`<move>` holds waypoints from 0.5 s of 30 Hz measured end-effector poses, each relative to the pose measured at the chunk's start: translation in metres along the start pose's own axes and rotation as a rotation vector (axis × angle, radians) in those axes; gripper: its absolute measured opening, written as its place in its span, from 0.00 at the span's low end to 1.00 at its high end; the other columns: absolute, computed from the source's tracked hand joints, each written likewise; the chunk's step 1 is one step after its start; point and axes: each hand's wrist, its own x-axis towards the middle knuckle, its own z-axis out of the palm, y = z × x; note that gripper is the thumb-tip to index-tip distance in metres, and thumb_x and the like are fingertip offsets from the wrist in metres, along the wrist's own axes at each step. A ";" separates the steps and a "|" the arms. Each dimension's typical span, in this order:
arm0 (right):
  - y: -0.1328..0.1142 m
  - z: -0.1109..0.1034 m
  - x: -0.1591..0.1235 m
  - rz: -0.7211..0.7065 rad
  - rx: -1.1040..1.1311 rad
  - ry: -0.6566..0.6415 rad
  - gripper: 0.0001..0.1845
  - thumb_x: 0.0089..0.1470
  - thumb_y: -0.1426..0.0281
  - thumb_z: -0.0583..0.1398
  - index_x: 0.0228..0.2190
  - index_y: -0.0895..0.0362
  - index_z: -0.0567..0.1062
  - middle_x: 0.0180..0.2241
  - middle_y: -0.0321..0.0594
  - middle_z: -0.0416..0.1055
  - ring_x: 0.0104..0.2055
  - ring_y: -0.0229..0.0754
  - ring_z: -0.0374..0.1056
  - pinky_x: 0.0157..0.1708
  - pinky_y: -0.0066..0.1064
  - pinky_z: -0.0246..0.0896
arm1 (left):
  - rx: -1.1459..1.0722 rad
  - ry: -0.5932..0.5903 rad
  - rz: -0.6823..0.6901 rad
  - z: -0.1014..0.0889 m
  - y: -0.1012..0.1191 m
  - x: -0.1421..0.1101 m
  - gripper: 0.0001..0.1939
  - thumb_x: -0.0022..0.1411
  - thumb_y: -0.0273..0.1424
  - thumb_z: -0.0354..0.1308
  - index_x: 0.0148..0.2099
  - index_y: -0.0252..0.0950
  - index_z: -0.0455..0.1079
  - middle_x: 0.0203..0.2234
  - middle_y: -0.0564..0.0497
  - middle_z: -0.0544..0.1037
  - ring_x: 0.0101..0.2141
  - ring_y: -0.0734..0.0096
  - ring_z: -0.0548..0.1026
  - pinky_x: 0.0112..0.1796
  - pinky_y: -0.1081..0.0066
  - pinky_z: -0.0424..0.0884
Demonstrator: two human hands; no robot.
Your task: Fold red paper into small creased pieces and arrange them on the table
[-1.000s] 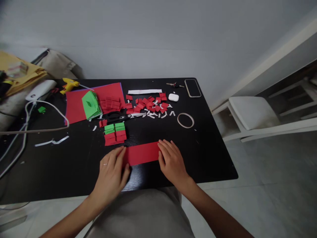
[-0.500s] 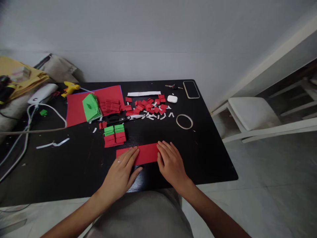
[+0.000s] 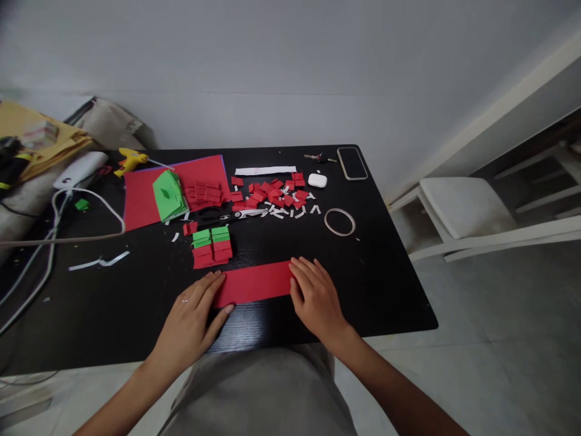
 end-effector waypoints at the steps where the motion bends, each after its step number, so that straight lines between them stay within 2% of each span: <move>1: 0.001 0.000 0.000 0.005 0.015 -0.004 0.20 0.67 0.78 0.56 0.57 0.56 0.75 0.57 0.47 0.80 0.60 0.53 0.76 0.62 0.59 0.71 | -0.011 0.006 -0.006 0.001 -0.001 -0.001 0.30 0.75 0.43 0.55 0.69 0.29 0.62 0.61 0.34 0.75 0.60 0.43 0.74 0.57 0.48 0.71; 6: 0.011 -0.008 -0.001 0.006 0.136 -0.051 0.17 0.67 0.73 0.60 0.56 0.54 0.75 0.56 0.48 0.79 0.60 0.54 0.75 0.62 0.61 0.69 | -0.097 0.002 -0.045 0.003 -0.003 -0.006 0.29 0.74 0.41 0.56 0.71 0.34 0.59 0.63 0.35 0.73 0.62 0.44 0.73 0.58 0.47 0.70; 7: 0.014 -0.011 -0.001 -0.006 0.159 -0.074 0.18 0.66 0.71 0.62 0.57 0.54 0.75 0.56 0.49 0.79 0.61 0.55 0.74 0.62 0.61 0.68 | -0.124 0.000 -0.059 0.003 -0.004 -0.007 0.30 0.74 0.41 0.57 0.71 0.35 0.59 0.64 0.35 0.73 0.62 0.45 0.73 0.58 0.47 0.70; 11: 0.027 -0.025 0.004 -0.076 0.202 -0.245 0.32 0.58 0.61 0.72 0.61 0.52 0.74 0.59 0.49 0.75 0.64 0.59 0.68 0.62 0.62 0.67 | -0.213 0.003 -0.102 0.002 -0.009 -0.008 0.32 0.71 0.44 0.61 0.71 0.40 0.59 0.65 0.38 0.72 0.62 0.46 0.73 0.59 0.46 0.71; 15: 0.033 -0.030 0.010 -0.113 0.209 -0.312 0.29 0.53 0.59 0.75 0.55 0.51 0.79 0.58 0.48 0.75 0.62 0.60 0.68 0.60 0.61 0.68 | -0.232 0.002 -0.099 0.003 -0.012 -0.009 0.32 0.71 0.44 0.62 0.71 0.41 0.60 0.65 0.39 0.72 0.62 0.46 0.73 0.59 0.45 0.70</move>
